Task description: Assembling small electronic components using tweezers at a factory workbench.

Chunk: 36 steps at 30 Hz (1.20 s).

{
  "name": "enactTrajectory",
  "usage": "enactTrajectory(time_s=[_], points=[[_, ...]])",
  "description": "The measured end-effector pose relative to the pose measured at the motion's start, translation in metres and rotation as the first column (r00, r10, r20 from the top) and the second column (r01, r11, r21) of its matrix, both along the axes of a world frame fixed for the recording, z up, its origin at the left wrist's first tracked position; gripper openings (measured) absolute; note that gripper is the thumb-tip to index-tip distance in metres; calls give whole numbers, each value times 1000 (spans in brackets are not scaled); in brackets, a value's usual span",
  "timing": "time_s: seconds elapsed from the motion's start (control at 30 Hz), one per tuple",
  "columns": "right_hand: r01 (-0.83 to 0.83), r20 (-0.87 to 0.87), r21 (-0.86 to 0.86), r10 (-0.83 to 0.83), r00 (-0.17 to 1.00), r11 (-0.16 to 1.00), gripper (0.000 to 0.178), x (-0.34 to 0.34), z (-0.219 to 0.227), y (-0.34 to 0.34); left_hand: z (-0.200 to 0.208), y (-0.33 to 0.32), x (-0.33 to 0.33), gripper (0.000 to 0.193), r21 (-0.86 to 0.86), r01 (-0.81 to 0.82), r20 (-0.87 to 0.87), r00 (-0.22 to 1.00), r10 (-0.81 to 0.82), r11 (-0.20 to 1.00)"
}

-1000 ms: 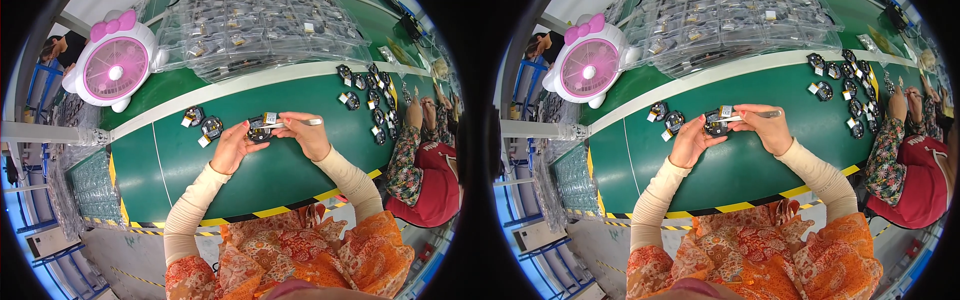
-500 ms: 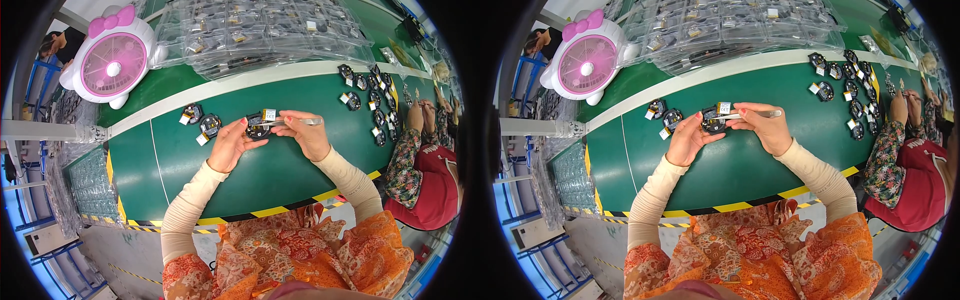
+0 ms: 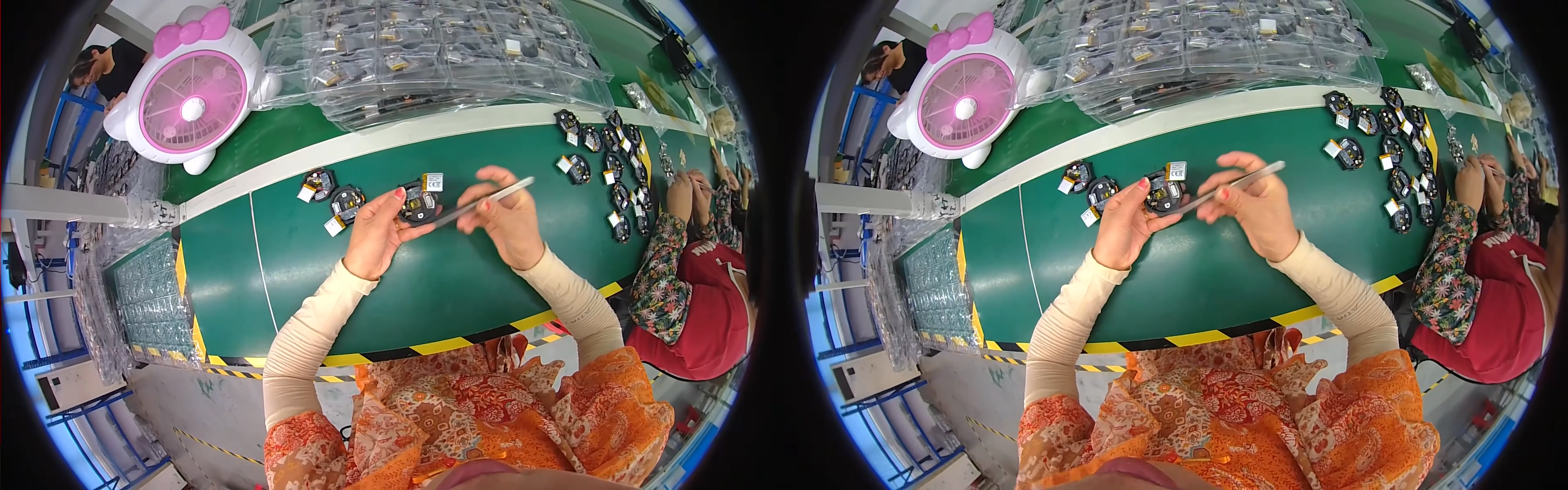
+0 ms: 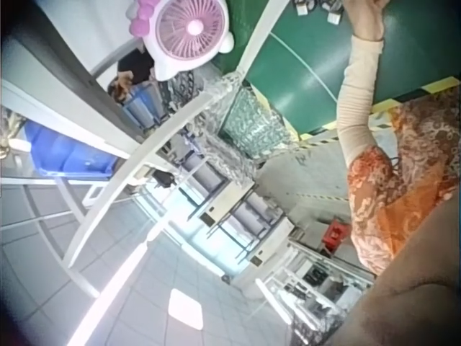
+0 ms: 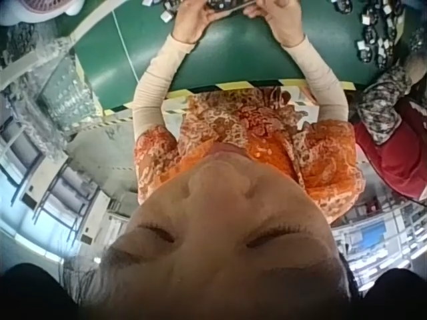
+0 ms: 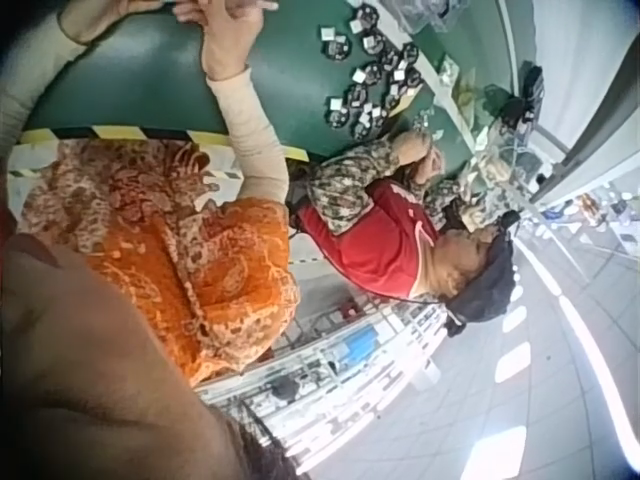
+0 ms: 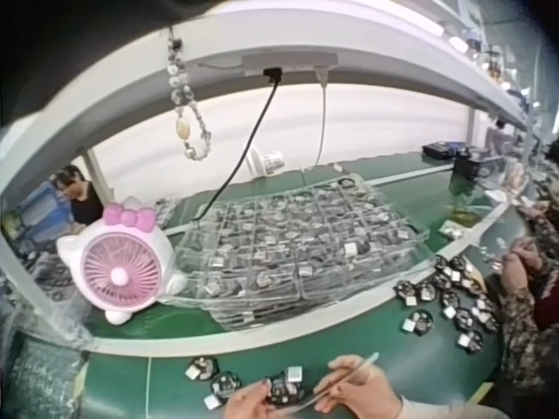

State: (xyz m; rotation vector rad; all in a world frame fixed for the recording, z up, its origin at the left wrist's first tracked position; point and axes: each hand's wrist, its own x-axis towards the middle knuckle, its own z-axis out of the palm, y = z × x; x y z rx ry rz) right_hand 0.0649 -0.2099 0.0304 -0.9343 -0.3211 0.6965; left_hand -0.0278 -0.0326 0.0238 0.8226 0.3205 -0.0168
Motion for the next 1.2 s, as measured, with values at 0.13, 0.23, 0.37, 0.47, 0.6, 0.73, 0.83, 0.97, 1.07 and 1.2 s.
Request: enactTrajectory(time_s=[0.13,0.23,0.37,0.47,0.6,0.73,0.83,0.97,1.07,1.2], points=[[-430,-35,-247,436,900,869,18,-7,6,-2,-2,0,0,32,5,-2,5,1000,2,1000],[-552,-76,-416,577,813,723,18,-9,8,0,-3,-2,0,30,-4,0,15,1000,0,1000],[-534,-84,-503,577,813,679,19,-11,8,5,-3,-3,-1,29,15,24,18,1000,-24,1000],[-517,-86,-511,557,826,687,19,-11,8,5,-4,-5,-1,29,15,24,30,999,-24,1000],[-498,-86,-503,533,842,706,21,-11,8,5,-3,-6,-2,33,18,35,53,998,-36,999],[-487,-91,-510,518,850,709,20,-11,10,5,-1,-6,-2,38,-23,57,43,998,-56,998],[-463,-77,-514,498,864,722,19,-15,10,4,-4,-8,-3,38,-1,63,49,997,-63,998],[-405,-52,-518,445,894,753,18,-21,8,6,-4,-8,-4,37,38,67,43,997,-69,997],[-391,-26,-521,444,896,759,16,-23,4,7,-4,-9,-2,37,59,48,34,998,-50,997],[-425,-14,-564,507,862,708,12,-13,8,6,2,-4,-1,38,37,5,36,999,-7,999]])
